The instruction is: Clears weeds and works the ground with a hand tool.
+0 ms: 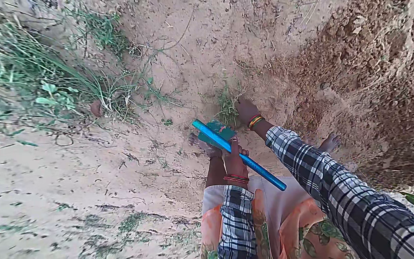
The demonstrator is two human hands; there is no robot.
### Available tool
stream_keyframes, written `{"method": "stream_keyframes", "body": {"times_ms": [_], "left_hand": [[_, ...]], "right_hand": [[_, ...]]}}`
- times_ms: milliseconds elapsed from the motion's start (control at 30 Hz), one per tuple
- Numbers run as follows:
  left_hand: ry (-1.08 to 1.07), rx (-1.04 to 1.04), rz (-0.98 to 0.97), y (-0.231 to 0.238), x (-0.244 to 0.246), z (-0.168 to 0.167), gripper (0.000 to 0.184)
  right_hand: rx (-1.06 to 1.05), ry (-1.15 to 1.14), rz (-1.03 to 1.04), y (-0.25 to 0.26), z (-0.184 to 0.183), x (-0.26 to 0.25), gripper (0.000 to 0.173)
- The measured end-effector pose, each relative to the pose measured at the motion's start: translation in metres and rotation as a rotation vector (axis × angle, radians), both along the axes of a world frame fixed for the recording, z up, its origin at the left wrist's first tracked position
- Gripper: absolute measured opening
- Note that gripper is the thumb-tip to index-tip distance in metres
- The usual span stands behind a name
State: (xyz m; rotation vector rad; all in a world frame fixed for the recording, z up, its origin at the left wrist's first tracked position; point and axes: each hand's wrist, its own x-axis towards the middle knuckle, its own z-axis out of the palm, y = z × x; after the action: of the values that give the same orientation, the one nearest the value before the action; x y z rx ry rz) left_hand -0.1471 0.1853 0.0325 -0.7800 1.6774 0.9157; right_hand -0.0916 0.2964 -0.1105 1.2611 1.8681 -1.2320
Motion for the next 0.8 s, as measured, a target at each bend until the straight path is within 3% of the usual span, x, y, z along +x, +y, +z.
{"method": "stream_keyframes", "body": {"times_ms": [100, 200, 267, 367, 467, 567, 667, 800], "left_hand": [[-0.007, 0.007, 0.013, 0.001, -0.001, 0.001, 0.009], [-0.004, 0.019, 0.019, 0.0, -0.002, 0.001, 0.01], [-0.001, 0.017, 0.018, 0.0, -0.003, 0.001, 0.01], [0.009, 0.011, 0.018, 0.001, -0.002, 0.001, 0.009], [0.008, 0.025, 0.018, -0.001, -0.001, 0.001, 0.008], [0.003, 0.039, 0.003, -0.003, 0.0, -0.001, 0.009], [0.011, 0.041, -0.009, -0.004, 0.0, -0.002, 0.008], [0.016, 0.029, -0.017, -0.007, 0.0, 0.0, 0.006]], "right_hand": [[-0.086, -0.049, -0.256, 0.012, 0.023, 0.042, 0.061], [0.16, -0.147, -0.766, 0.019, 0.037, 0.1, 0.055], [0.29, -0.23, -0.972, 0.023, 0.039, 0.131, 0.062], [0.226, -0.279, -0.914, 0.016, 0.047, 0.141, 0.058], [0.077, -0.19, -0.604, -0.004, 0.038, 0.119, 0.06], [-0.015, -0.278, -0.346, -0.034, 0.017, 0.1, 0.06], [0.002, -0.348, -0.422, -0.074, 0.019, 0.112, 0.052], [0.017, -0.54, -0.853, -0.13, 0.033, 0.151, 0.055]]}}
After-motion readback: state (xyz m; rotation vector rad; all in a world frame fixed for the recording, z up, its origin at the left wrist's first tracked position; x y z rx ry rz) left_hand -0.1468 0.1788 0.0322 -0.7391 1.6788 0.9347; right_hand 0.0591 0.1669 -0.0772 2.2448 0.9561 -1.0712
